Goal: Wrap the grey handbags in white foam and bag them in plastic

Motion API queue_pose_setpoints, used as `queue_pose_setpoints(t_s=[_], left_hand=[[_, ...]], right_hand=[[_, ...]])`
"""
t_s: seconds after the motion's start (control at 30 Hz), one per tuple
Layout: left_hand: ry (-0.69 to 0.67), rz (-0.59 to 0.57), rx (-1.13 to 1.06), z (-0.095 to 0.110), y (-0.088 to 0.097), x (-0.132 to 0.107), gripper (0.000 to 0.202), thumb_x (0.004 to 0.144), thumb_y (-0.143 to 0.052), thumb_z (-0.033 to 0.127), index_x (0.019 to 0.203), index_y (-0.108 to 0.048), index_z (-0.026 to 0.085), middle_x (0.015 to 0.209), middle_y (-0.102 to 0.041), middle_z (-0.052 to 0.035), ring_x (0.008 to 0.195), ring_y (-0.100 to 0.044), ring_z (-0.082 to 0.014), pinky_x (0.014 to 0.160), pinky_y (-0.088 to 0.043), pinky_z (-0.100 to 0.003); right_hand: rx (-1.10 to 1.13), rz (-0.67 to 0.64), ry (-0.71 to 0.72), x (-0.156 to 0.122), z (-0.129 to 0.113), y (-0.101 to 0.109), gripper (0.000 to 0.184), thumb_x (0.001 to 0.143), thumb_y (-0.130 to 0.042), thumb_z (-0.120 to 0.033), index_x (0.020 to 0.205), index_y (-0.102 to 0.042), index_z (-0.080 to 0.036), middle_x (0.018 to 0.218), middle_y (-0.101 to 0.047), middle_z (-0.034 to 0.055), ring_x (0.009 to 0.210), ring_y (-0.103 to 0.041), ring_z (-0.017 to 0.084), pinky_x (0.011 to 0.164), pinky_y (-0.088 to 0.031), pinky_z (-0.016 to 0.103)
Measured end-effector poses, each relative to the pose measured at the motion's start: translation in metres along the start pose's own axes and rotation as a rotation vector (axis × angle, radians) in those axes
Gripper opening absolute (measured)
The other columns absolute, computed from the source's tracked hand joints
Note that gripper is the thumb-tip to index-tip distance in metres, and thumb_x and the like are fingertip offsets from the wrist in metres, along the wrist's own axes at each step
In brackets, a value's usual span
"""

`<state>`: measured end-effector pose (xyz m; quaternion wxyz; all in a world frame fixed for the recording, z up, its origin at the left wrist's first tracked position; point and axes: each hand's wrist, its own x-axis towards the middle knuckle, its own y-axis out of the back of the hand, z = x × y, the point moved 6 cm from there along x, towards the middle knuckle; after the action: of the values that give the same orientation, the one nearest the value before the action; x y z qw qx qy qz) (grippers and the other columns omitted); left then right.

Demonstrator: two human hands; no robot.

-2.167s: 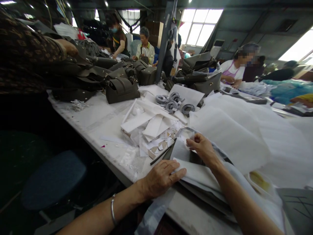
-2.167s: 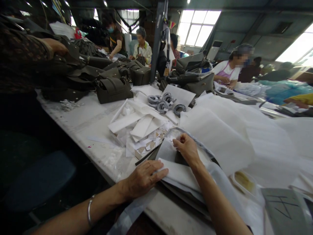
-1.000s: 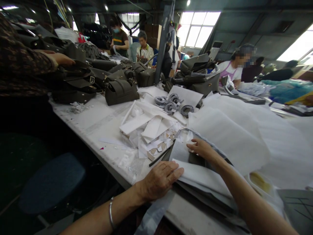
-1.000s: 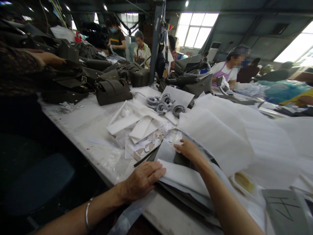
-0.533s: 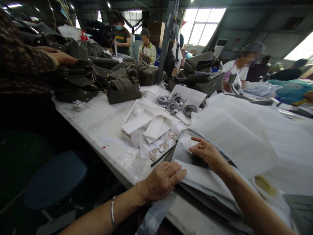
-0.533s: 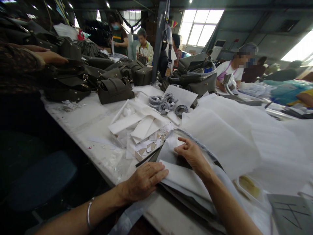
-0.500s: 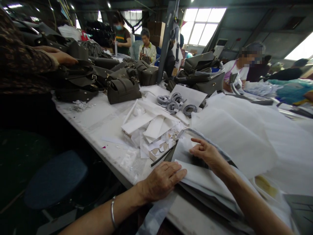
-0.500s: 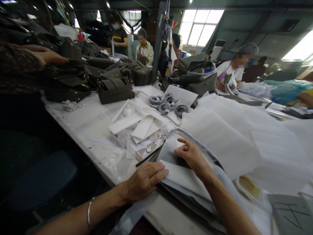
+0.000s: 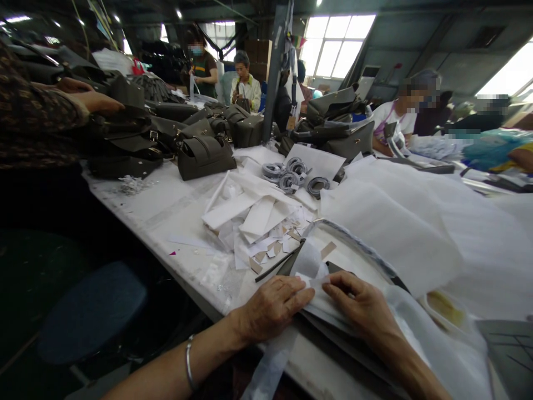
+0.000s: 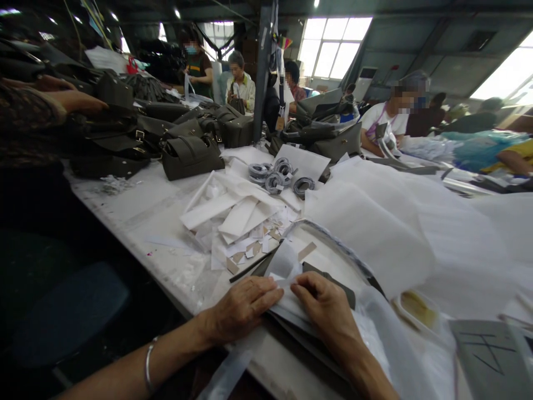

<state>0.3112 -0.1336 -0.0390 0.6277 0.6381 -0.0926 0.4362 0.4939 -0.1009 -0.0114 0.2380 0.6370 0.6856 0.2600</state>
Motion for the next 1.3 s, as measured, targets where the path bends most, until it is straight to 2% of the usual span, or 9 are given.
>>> queue_pose_setpoints(t_s=[0.2,0.37,0.47,0.73,0.97,1.17,1.3], left_hand=[[0.000,-0.019,0.012,0.000,-0.003,-0.002,0.035,0.097,-0.044,0.011,0.132,-0.050,0.014,0.117,-0.066,-0.0106,0.119,-0.059,-0.0177,0.101,-0.051,-0.032],[0.002,-0.017,0.016,-0.001,-0.004,-0.003,0.034,0.099,-0.045,0.014,0.132,-0.049,0.014,0.116,-0.066,-0.0106,0.118,-0.059,-0.0171,0.101,-0.052,-0.032],[0.011,-0.014,0.000,-0.001,-0.004,-0.002,0.033,0.098,-0.046,0.013,0.131,-0.049,0.014,0.115,-0.066,-0.0102,0.117,-0.060,-0.0175,0.100,-0.052,-0.031],[0.016,-0.018,-0.031,0.000,-0.004,-0.001,0.034,0.098,-0.048,0.015,0.132,-0.049,0.013,0.116,-0.066,-0.0119,0.117,-0.061,-0.0184,0.100,-0.053,-0.032],[0.005,0.018,-0.052,0.000,-0.001,0.000,0.035,0.100,-0.039,0.015,0.135,-0.047,0.013,0.117,-0.066,-0.0125,0.117,-0.061,-0.0195,0.098,-0.054,-0.034],[0.005,0.011,-0.035,0.000,-0.004,-0.003,0.038,0.101,-0.042,0.017,0.139,-0.044,0.020,0.120,-0.063,-0.0104,0.119,-0.060,-0.0186,0.098,-0.054,-0.033],[-0.003,0.018,-0.030,0.001,-0.003,-0.001,0.042,0.099,-0.043,0.014,0.141,-0.040,0.017,0.120,-0.064,-0.0108,0.119,-0.060,-0.0190,0.098,-0.054,-0.034]], right_hand=[[-0.043,0.094,0.186,-0.011,-0.008,0.003,0.021,0.088,-0.061,-0.042,0.079,-0.071,-0.026,0.077,-0.072,-0.0017,0.072,-0.067,0.017,0.067,-0.050,0.026],[-0.082,0.167,0.496,-0.028,-0.032,0.007,0.009,0.091,-0.061,-0.027,0.086,-0.068,-0.025,0.073,-0.066,-0.0027,0.066,-0.064,0.012,0.063,-0.050,0.020],[-0.130,0.154,0.601,-0.040,-0.044,0.005,0.013,0.092,-0.055,-0.017,0.091,-0.066,-0.025,0.073,-0.062,-0.0023,0.065,-0.063,0.011,0.059,-0.050,0.018],[-0.196,0.177,0.625,-0.066,-0.056,-0.010,0.015,0.094,-0.051,-0.013,0.095,-0.062,-0.022,0.074,-0.061,-0.0001,0.066,-0.062,0.012,0.060,-0.050,0.022],[-0.218,0.266,0.627,-0.070,-0.047,-0.020,0.015,0.095,-0.052,-0.011,0.100,-0.061,-0.020,0.080,-0.064,0.0024,0.074,-0.059,0.015,0.068,-0.048,0.028],[-0.338,0.185,0.759,-0.068,-0.042,-0.027,0.019,0.092,-0.055,-0.007,0.106,-0.062,-0.019,0.085,-0.067,0.0037,0.074,-0.054,0.017,0.067,-0.041,0.034],[-0.368,0.123,0.783,-0.066,-0.037,-0.025,0.021,0.093,-0.055,-0.010,0.109,-0.062,-0.020,0.091,-0.069,0.0052,0.077,-0.056,0.018,0.070,-0.043,0.036]])
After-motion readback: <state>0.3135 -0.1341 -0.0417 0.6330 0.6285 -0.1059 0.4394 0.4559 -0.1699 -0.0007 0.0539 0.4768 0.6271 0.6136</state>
